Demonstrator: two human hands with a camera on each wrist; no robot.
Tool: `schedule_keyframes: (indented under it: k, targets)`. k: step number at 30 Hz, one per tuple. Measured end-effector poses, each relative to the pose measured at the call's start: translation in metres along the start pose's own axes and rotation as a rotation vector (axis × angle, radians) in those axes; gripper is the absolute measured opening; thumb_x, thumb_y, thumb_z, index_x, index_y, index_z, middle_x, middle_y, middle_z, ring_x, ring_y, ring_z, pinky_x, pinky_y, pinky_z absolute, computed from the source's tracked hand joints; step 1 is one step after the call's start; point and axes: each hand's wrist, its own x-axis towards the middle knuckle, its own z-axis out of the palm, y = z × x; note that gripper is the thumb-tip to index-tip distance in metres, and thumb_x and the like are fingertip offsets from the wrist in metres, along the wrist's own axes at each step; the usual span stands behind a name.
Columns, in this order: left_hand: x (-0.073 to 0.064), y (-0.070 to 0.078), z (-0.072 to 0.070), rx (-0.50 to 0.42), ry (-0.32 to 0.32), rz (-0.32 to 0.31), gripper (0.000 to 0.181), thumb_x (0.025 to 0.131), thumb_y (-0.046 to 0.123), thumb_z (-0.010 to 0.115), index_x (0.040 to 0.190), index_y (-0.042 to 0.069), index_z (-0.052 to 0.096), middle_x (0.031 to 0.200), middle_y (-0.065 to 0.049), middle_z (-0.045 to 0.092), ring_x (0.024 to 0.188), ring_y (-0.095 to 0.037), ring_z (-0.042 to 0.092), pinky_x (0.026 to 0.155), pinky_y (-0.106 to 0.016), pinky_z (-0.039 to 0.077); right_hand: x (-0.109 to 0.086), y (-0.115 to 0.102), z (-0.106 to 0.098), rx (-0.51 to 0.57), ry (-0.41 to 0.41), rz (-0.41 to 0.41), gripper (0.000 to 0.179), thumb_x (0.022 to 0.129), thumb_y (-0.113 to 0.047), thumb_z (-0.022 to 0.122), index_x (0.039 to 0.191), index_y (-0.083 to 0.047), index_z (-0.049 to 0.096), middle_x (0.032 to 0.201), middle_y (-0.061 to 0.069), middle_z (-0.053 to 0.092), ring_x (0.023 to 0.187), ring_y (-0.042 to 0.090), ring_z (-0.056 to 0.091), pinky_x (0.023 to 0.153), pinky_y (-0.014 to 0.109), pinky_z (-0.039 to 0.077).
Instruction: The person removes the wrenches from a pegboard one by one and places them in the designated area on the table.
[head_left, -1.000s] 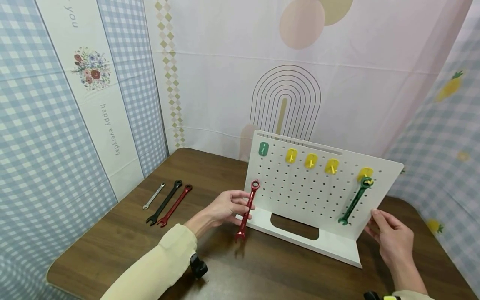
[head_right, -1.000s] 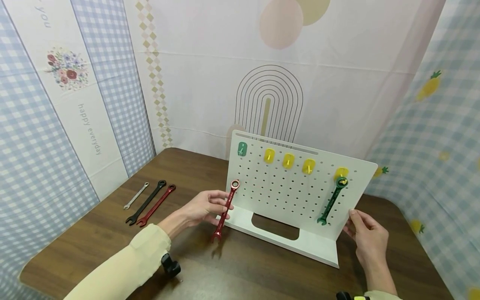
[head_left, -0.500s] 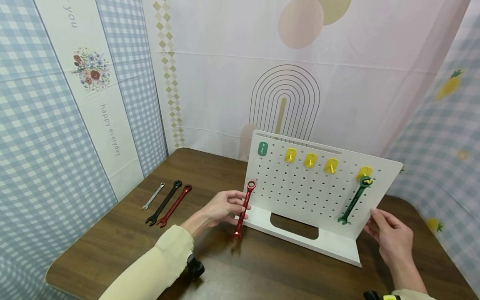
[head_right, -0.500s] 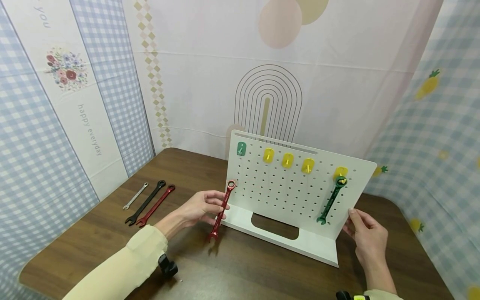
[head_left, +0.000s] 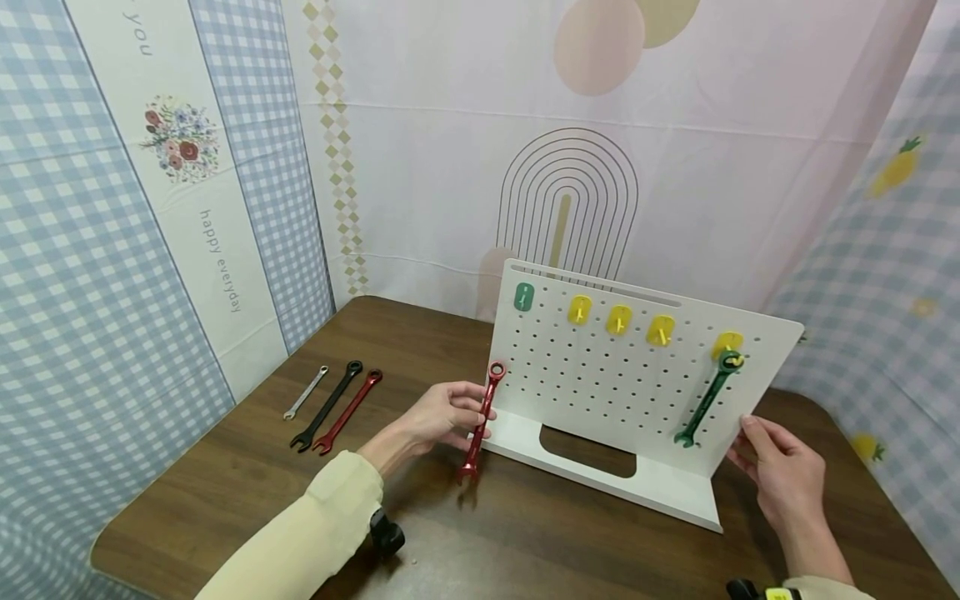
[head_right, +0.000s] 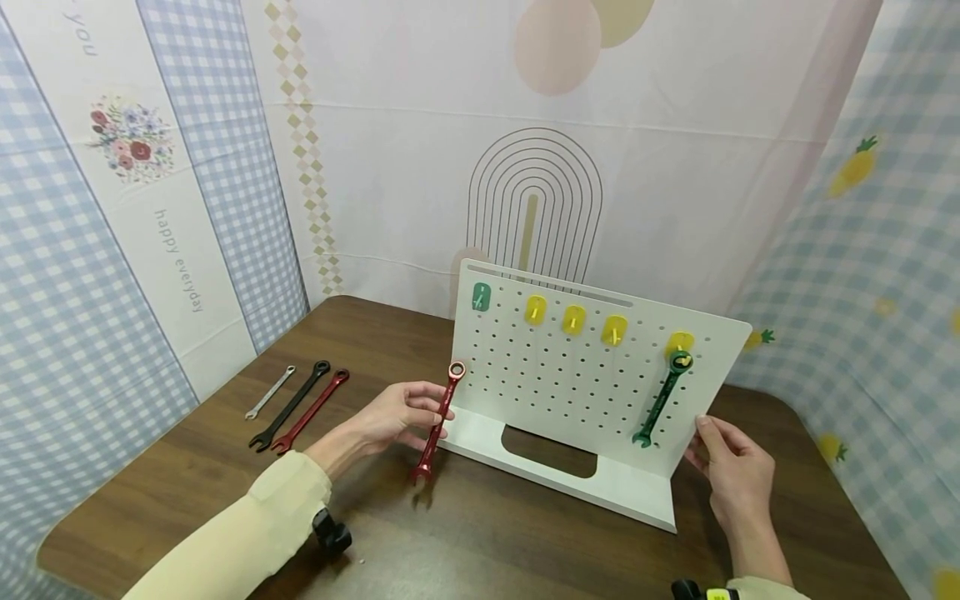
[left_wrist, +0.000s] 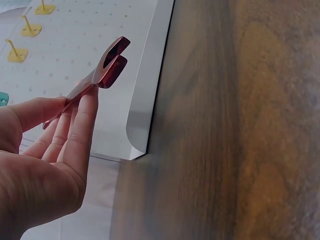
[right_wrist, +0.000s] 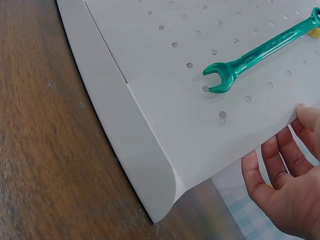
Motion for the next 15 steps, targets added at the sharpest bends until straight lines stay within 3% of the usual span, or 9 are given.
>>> schedule_keyframes:
  k: [15]
  targets:
    - [-0.002,-0.002,-0.013,0.045,0.014,-0.026,0.044,0.091,0.002,0.06,0.133,0.0,0.048,0.119,-0.027,0.061,0.089,-0.027,0.07,0.069,-0.045,0.058,-0.001,-0.001,0.002,-0.014,0.014,0.007,0.046,0.074,-0.039,0.076,0.113,-0.014,0.07,0.091,-0.008,0.065,0.078,0.01,0.06,0.06,0.027,0.058]
